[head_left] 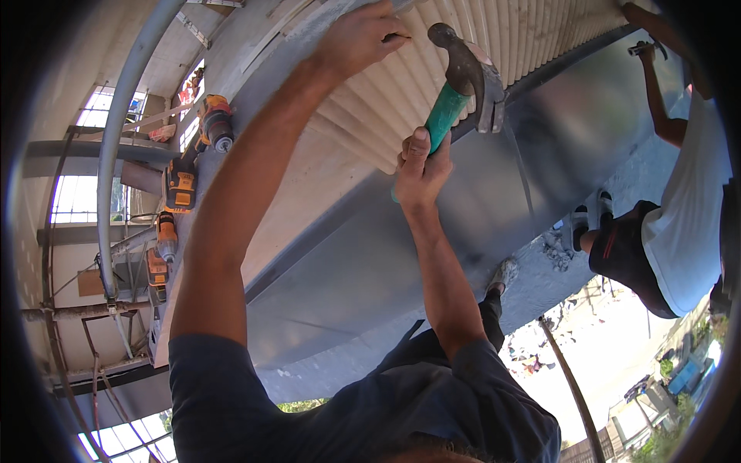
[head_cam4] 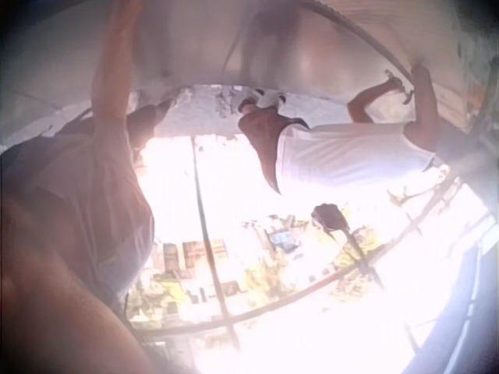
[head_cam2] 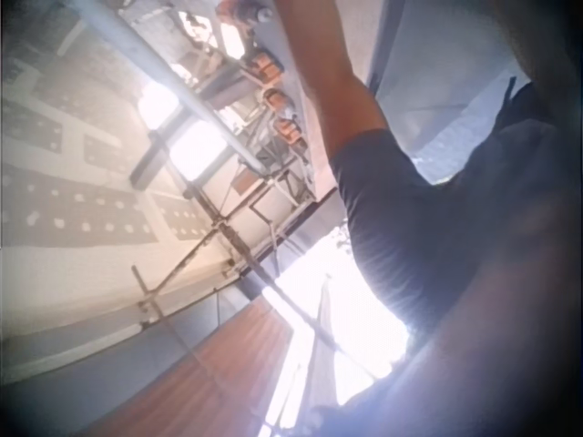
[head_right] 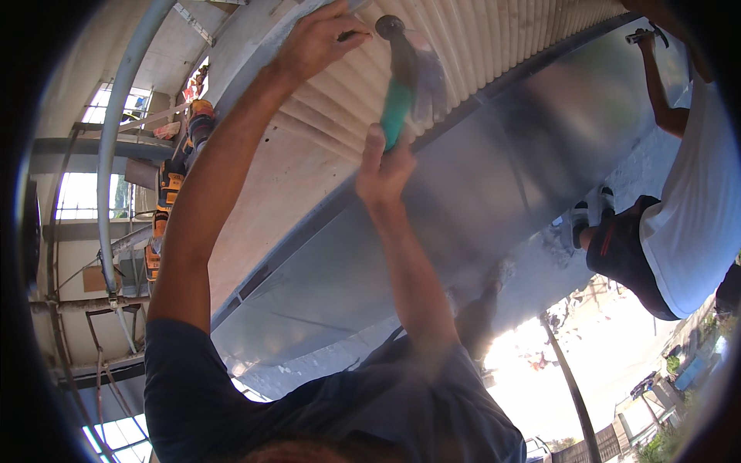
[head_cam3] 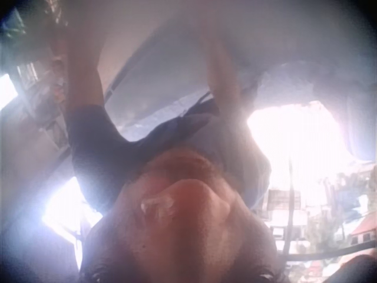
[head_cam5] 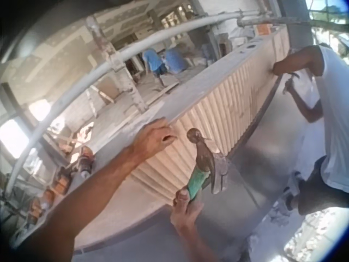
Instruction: The person hammers nails into a corrugated roof panel to secure it to the roof structure. They repeatedly pick up nails and strike them with a hammer while working alongside another person on the same roof.
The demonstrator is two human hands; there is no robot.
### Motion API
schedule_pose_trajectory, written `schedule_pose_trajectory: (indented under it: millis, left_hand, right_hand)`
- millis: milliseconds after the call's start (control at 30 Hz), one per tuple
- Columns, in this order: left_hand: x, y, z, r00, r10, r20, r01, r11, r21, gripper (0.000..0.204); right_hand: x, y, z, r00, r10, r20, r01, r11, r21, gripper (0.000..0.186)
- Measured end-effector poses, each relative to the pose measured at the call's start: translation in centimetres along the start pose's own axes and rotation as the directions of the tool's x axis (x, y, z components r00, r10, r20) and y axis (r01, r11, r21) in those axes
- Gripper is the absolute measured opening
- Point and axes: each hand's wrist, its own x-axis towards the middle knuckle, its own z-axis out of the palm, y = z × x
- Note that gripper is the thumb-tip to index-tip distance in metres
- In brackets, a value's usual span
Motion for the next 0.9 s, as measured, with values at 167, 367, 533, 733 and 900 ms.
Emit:
schedule_pose_trajectory:
  millis: [167,367,533,733,900]
  left_hand:
    - [0.32,-0.21,0.07,0.999,-0.027,0.038,0.027,1.0,0.009,0.014]
    - [0.07,-0.1,0.22,0.999,-0.048,0.016,0.047,0.998,0.028,0.014]
    - [0.25,-0.29,0.22,1.0,0.019,-0.005,-0.018,0.999,0.048,0.013]
    - [0.24,-0.32,0.27,0.999,0.043,0.013,-0.043,0.998,0.042,0.013]
    - [0.19,-0.32,0.57,0.999,-0.035,-0.016,0.035,0.998,0.048,0.011]
  right_hand:
    - [0.43,-0.62,-0.98,0.993,0.117,0.006,-0.117,0.992,-0.037,0.048]
    - [-0.02,-0.26,-0.19,0.998,0.058,0.015,-0.057,0.998,-0.031,0.04]
    - [0.02,-0.17,-0.36,0.998,0.061,0.001,-0.061,0.998,0.029,0.041]
    - [-0.11,-0.38,-0.3,0.989,0.138,0.051,-0.136,0.99,-0.045,0.041]
    - [0.07,-0.52,-0.26,0.997,0.077,-0.011,-0.076,0.996,0.053,0.042]
